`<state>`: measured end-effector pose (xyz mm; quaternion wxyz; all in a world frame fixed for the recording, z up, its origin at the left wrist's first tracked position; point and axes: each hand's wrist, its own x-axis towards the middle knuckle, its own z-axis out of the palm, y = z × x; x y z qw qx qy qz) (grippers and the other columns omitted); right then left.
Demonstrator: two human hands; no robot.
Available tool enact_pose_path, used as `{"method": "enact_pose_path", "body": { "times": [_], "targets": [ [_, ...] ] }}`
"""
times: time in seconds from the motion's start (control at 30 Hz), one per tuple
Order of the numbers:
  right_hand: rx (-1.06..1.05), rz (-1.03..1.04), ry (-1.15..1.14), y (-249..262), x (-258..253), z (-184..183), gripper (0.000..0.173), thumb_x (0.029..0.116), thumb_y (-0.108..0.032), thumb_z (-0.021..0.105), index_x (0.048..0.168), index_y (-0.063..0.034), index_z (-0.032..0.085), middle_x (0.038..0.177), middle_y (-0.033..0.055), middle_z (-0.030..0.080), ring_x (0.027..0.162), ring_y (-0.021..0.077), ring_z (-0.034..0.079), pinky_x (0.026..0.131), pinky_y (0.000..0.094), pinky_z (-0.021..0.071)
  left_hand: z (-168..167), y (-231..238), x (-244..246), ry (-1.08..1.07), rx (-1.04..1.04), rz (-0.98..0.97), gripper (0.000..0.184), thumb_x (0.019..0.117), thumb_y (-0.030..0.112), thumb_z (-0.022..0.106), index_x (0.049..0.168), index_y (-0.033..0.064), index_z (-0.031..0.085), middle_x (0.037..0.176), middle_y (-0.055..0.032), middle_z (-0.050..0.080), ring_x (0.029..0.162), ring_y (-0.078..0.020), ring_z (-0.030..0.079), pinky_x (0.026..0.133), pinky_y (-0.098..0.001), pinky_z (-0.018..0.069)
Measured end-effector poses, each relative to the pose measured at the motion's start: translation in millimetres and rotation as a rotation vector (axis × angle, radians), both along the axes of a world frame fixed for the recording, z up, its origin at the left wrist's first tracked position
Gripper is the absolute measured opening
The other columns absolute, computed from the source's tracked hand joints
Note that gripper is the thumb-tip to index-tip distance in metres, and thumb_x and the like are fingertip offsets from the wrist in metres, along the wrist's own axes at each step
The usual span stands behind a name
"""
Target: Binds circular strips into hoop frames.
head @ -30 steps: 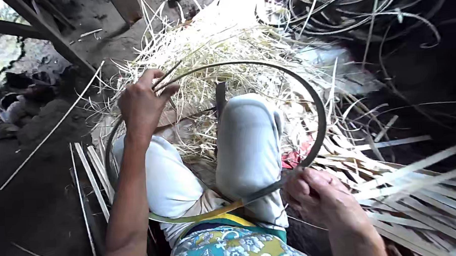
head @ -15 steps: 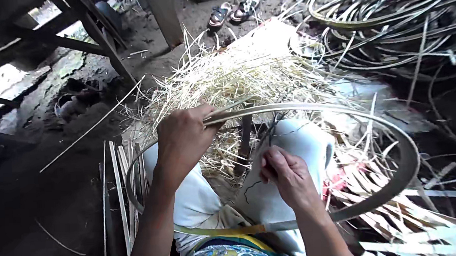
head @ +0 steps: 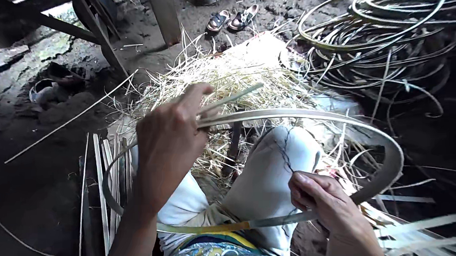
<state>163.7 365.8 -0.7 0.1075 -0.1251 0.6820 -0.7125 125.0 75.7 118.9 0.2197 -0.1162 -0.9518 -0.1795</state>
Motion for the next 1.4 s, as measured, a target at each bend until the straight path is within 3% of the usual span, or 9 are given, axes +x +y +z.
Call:
{"method": "enact_pose_path", "body": {
  "times": [0.23,0.37,0.47,0.6,0.77,0.93,1.1,1.27,1.4],
  "targets": [
    [0.001,0.042,-0.017,81.3,52.7,12.6,0.04,0.1048,-0.047,0.052,0.073,-0.0267,0.063,0.058,-0.0194,0.048,0.051,-0.0097,0.045,0.049,0.0091,0.0367,-7.7,-27.8,-2.7,-0.067,0.041,0.077,0.052,0.0932,0.02,0.075,0.141,0.0125,0.056,0.079,-0.0128,0.059,0.06,-0.0292,0.052,0.054,-0.0485,0.0414],
    [-0.07,0.139,-0.026,71.4,48.8,8.8,0.041,0.1063,-0.045,0.05,0.074,-0.0231,0.061,0.058,-0.018,0.047,0.051,-0.0103,0.043,0.048,0.0081,0.0347,-10.0,-0.7,-8.0,-0.023,0.0,-0.05,0.026,0.1017,0.026,0.062,0.121,0.0123,0.07,0.075,-0.0124,0.066,0.058,-0.0306,0.058,0.052,-0.0499,0.042],
    [-0.077,0.271,0.004,47.6,30.3,3.9,0.044,0.1078,-0.044,0.047,0.073,-0.0202,0.057,0.058,-0.0163,0.045,0.053,-0.0105,0.043,0.05,0.0082,0.0339,-6.6,23.1,-6.6,-0.054,-0.055,-0.121,0.019,0.0961,0.016,0.065,0.112,0.0124,0.075,0.071,-0.0121,0.067,0.06,-0.0334,0.063,0.051,-0.0506,0.0432],
    [-0.12,0.379,0.057,20.3,8.9,3.2,0.043,0.1088,-0.041,0.047,0.072,-0.0192,0.053,0.059,-0.0155,0.043,0.055,-0.01,0.042,0.051,0.0084,0.0322,-2.1,22.1,-8.9,-0.113,-0.058,-0.241,0.02,0.0909,0.011,0.069,0.11,0.0127,0.075,0.067,-0.0062,0.064,0.054,-0.026,0.058,0.048,-0.0442,0.0392],
    [-0.185,0.342,0.081,0.5,-10.0,7.1,0.042,0.1075,-0.044,0.048,0.073,-0.0226,0.058,0.06,-0.0181,0.048,0.056,-0.0101,0.046,0.053,0.0086,0.036,-9.2,10.3,-27.6,-0.199,-0.021,-0.342,0.028,0.0902,0.021,0.068,0.117,0.0174,0.074,0.077,-0.0041,0.07,0.067,-0.0241,0.067,0.056,-0.0482,0.0462],
    [-0.387,0.302,-0.047,-19.8,-24.2,13.2,0.04,0.1039,-0.044,0.054,0.069,-0.0251,0.064,0.058,-0.0194,0.051,0.051,-0.0087,0.048,0.047,0.0102,0.0368,-12.1,11.9,-35.0,-0.233,0.027,-0.32,0.03,0.0843,0.025,0.078,0.113,0.0177,0.075,0.074,-0.004,0.069,0.063,-0.0237,0.064,0.056,-0.049,0.0447],
    [-0.348,0.248,-0.076,-30.0,-31.7,12.6,0.042,0.1031,-0.046,0.055,0.066,-0.0262,0.062,0.056,-0.0195,0.047,0.048,-0.0086,0.043,0.045,0.0102,0.0346,-11.3,3.9,-39.3,-0.288,0.066,-0.396,0.065,0.0755,0.061,0.078,0.124,0.0183,0.072,0.075,-0.0011,0.068,0.064,-0.0188,0.061,0.059,-0.0467,0.0444],
    [-0.305,0.232,-0.077,-43.7,-37.5,15.5,0.042,0.103,-0.046,0.055,0.066,-0.0266,0.06,0.055,-0.0196,0.044,0.047,-0.0085,0.04,0.044,0.01,0.0335,-16.7,12.3,-34.5,-0.174,0.04,-0.342,0.056,0.0845,0.062,0.07,0.113,0.0139,0.075,0.063,-0.0009,0.06,0.053,-0.0177,0.053,0.052,-0.0411,0.0396],
    [-0.316,0.218,-0.079,-52.9,-42.5,17.8,0.04,0.1024,-0.045,0.056,0.067,-0.0266,0.061,0.055,-0.0194,0.044,0.047,-0.0081,0.041,0.045,0.0098,0.0347,-23.2,16.1,-38.1,-0.102,0.041,-0.309,0.033,0.0954,0.046,0.066,0.094,0.0147,0.074,0.059,-0.0013,0.056,0.051,-0.019,0.054,0.048,-0.0397,0.037]
  ]
}}
